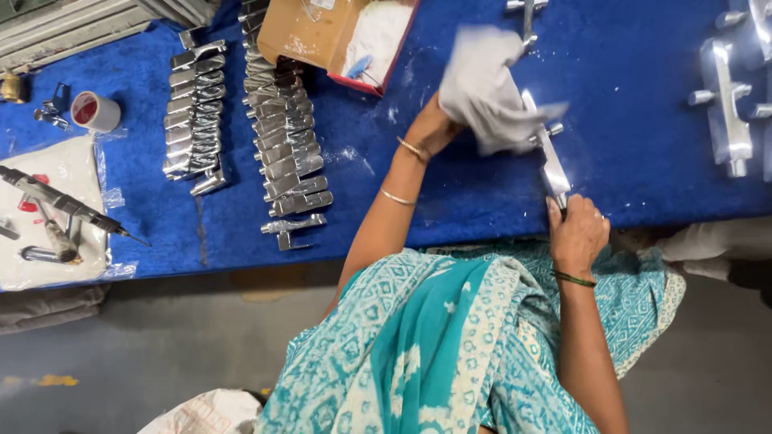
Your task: The person cleans various metal hardware components by wiping them with a white cloth. They handle different pieces one at a time, removing residue and placing them back on the blue workbench.
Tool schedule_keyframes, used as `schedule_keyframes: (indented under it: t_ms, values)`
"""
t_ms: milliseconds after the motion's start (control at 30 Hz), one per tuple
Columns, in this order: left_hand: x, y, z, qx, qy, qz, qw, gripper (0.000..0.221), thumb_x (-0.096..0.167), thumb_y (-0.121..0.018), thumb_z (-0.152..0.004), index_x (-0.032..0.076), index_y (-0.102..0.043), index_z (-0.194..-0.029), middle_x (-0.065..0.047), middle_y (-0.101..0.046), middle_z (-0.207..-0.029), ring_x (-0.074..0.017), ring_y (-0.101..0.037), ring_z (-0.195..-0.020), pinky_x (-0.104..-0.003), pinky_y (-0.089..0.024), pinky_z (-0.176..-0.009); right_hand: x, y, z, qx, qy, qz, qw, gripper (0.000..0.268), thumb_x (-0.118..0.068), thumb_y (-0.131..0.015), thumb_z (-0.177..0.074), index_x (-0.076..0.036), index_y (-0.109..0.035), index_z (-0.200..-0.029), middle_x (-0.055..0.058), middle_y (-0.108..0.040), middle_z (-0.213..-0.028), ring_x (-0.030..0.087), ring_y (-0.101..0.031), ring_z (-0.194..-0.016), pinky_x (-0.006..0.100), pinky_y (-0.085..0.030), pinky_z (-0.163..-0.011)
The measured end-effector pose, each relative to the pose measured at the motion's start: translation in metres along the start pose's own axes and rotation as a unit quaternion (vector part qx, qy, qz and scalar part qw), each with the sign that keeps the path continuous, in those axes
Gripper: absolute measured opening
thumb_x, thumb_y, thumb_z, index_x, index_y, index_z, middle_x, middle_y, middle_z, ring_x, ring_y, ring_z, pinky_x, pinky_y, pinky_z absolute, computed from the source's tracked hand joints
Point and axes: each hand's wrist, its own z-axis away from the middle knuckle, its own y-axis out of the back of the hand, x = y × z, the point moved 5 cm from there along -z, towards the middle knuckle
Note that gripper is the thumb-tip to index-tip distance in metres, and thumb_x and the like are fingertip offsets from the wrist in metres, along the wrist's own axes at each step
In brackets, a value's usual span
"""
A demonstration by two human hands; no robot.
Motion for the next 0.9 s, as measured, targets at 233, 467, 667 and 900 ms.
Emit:
schedule_keyframes:
  t_ms: [233, 467, 667, 900]
  values:
    - [-0.015, 0.022, 0.004, -0.087, -0.030, -0.027, 0.995, 0.049, 0.016, -0.068, -0.099, 0.000, -0.051, -0.143, -0.016, -0.063, -0.135, -0.0285, -0.062, -0.121, -0.044, -0.056, -0.098, -0.002, 0.013, -0.006, -0.039, -0.010, -0.041, 0.998, 0.036, -0.036, -0.073, -0.105, -0.004, -0.060, -0.093, 0.017, -0.065, -0.091, 0.041, -0.064, -0.085, 0.053, -0.047, -0.077]
    - [-0.027, 0.037, 0.014, -0.070, 0.032, -0.009, 0.997, 0.046, 0.015, -0.069, -0.099, -0.002, -0.054, -0.139, -0.017, -0.064, -0.131, -0.0283, -0.063, -0.116, -0.042, -0.056, -0.095, -0.003, 0.066, -0.002, -0.020, -0.043, -0.186, 0.981, 0.022, -0.014, -0.066, -0.110, 0.003, -0.063, -0.125, 0.026, -0.067, -0.106, 0.046, -0.065, -0.096, 0.050, -0.051, -0.080]
    - [-0.018, 0.047, 0.023, -0.059, 0.037, -0.027, 0.997, 0.043, 0.014, -0.069, -0.099, -0.003, -0.056, -0.136, -0.018, -0.065, -0.127, -0.0281, -0.063, -0.113, -0.041, -0.055, -0.093, -0.010, 0.034, -0.001, -0.147, -0.175, -0.451, 0.863, 0.054, -0.026, -0.068, -0.098, 0.001, -0.046, -0.139, 0.008, -0.068, -0.093, 0.017, -0.066, -0.079, 0.032, -0.055, -0.069]
    - [-0.018, 0.062, 0.036, -0.027, 0.035, -0.038, 0.998, 0.040, 0.014, -0.070, -0.099, -0.005, -0.059, -0.133, -0.020, -0.066, -0.123, -0.0280, -0.064, -0.109, -0.040, -0.054, -0.090, -0.025, -0.029, 0.005, -0.343, -0.331, -0.674, 0.564, 0.040, -0.044, -0.061, -0.102, -0.006, -0.055, -0.115, -0.009, -0.034, -0.062, 0.002, -0.027, -0.049, 0.020, -0.025, -0.042]
